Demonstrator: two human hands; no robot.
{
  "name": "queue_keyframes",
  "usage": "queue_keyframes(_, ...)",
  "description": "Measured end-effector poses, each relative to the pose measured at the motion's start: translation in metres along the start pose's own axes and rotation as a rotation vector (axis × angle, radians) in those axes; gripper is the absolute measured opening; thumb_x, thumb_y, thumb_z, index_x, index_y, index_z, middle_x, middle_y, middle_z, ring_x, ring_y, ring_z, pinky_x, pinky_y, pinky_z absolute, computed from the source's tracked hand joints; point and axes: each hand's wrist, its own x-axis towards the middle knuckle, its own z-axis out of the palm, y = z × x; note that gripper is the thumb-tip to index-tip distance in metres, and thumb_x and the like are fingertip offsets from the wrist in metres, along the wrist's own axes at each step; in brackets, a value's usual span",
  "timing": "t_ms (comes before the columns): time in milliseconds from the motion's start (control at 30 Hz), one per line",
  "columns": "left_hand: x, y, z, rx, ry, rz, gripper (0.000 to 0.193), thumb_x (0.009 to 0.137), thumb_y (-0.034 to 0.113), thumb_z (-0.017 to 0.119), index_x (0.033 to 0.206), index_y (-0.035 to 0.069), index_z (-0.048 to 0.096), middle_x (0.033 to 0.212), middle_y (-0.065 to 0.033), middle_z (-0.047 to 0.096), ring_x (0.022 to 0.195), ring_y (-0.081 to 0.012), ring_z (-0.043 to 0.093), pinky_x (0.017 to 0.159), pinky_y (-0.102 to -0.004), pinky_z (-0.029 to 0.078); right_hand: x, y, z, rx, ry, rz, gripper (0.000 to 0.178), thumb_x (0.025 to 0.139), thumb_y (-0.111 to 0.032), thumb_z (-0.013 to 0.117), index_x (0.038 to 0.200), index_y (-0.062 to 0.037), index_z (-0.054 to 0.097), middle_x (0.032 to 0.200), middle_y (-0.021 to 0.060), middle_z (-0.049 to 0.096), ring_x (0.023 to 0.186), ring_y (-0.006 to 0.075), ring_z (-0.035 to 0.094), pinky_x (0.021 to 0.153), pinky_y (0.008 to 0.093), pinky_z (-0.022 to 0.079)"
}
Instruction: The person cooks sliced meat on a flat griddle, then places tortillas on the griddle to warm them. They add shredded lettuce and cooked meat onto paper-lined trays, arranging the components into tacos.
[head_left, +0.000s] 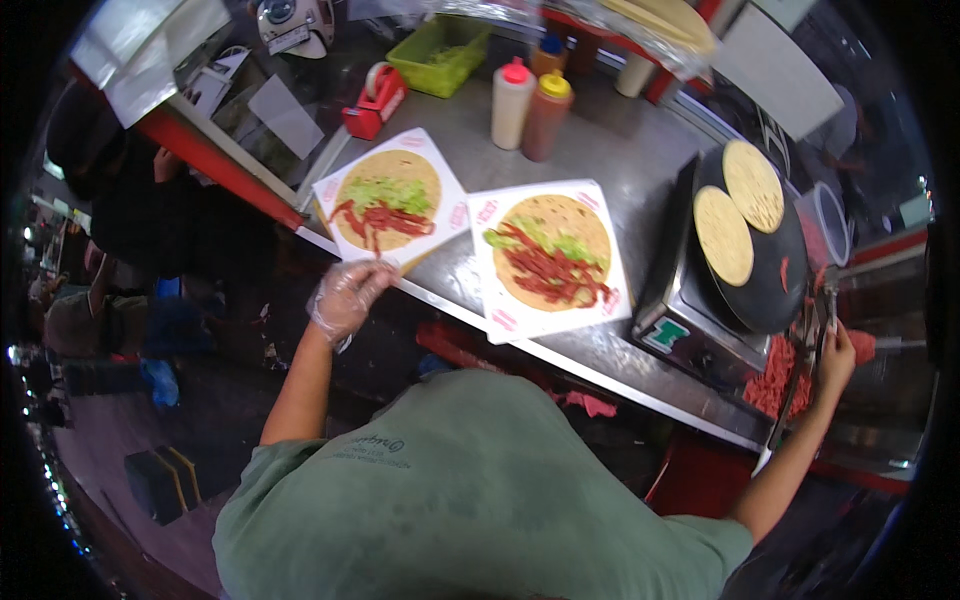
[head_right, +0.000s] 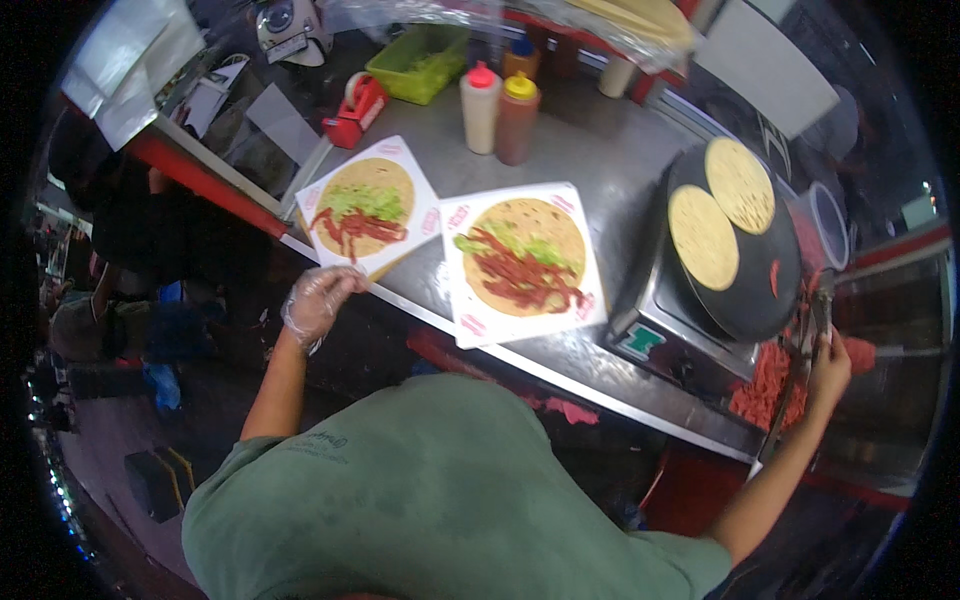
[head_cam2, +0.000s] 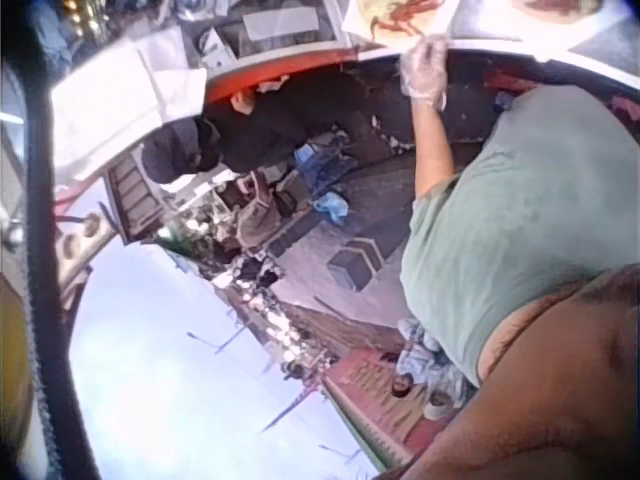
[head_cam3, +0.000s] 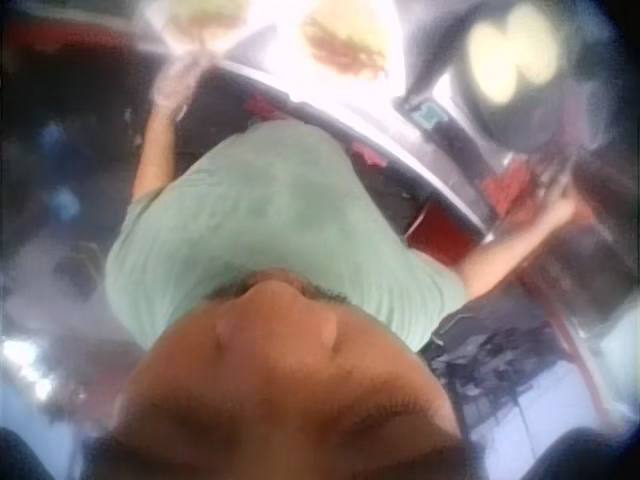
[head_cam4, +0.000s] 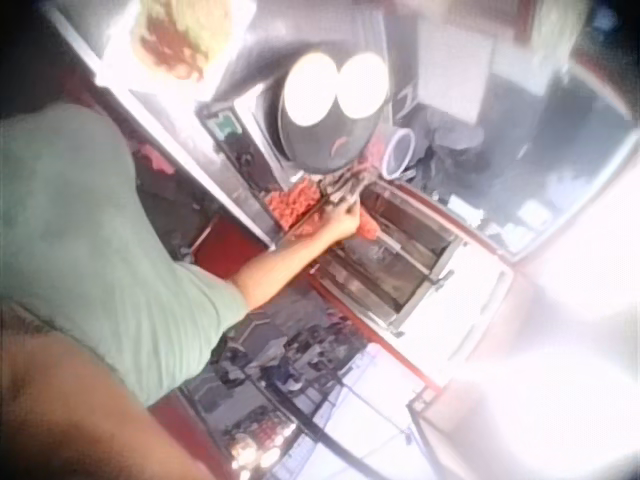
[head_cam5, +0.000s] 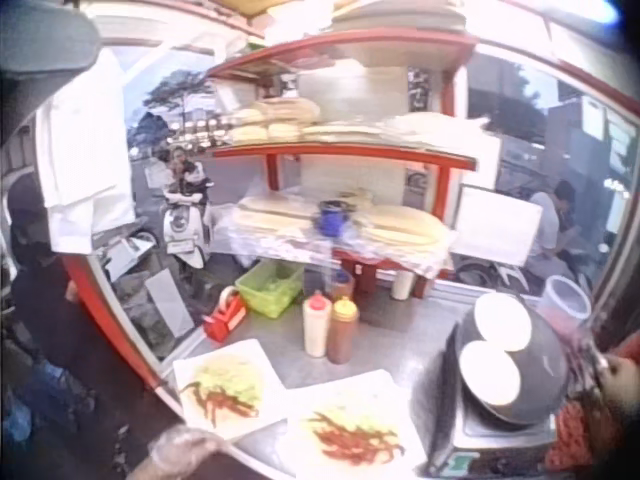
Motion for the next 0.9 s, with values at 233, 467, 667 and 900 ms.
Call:
queue_keyframes(233,0.046,-0.092,-0.049,0.654,0.329,-0.029,0.095,0.084,0.042,0.084,0.158,0.003,0.039,0.155,-0.0218,0.052,0.147,-0.0401,0.045,0.127,-0.0584,0.022,-0.093,-0.318,0.037,0.495,-0.225,-0.131,0.036,0.104,-0.013,0.068,0.136,0.0031,0.068,0.119,0.0076,0.074,0.105,0.0118,0.068,0.093,0.0277,0.052)
queue_keyframes(467,0.063,-0.105,-0.057,0.462,0.079,0.046,0.109,0.074,0.047,0.091,0.158,0.002,0.038,0.157,-0.0228,0.048,0.145,-0.0391,0.046,0.127,-0.0578,0.023,-0.253,-0.565,0.279,0.296,-0.501,-0.823,0.040,0.094,-0.017,0.074,0.134,-0.0147,0.071,0.094,0.0124,0.069,0.079,0.0321,0.069,0.072,0.0411,0.056)
queue_keyframes(667,0.076,-0.117,-0.074,0.471,0.152,0.268,0.075,0.080,0.042,0.087,0.142,0.011,0.058,0.139,-0.0129,0.062,0.132,-0.0320,0.057,0.122,-0.0591,0.028,-0.277,-0.574,0.295,0.217,-0.516,-0.826,0.046,0.092,-0.024,0.077,0.137,-0.0148,0.068,0.093,0.0115,0.066,0.077,0.0319,0.068,0.066,0.0433,0.055)
queue_keyframes(900,0.134,-0.109,-0.057,0.649,0.056,0.298,0.021,0.091,0.039,0.074,0.102,0.022,0.079,0.115,0.0007,0.069,0.119,-0.0223,0.064,0.118,-0.0710,0.024,-0.283,-0.507,0.260,0.230,-0.495,-0.663,0.046,0.090,-0.023,0.079,0.134,-0.0138,0.069,0.096,0.0121,0.068,0.084,0.0336,0.071,0.071,0.0424,0.057)
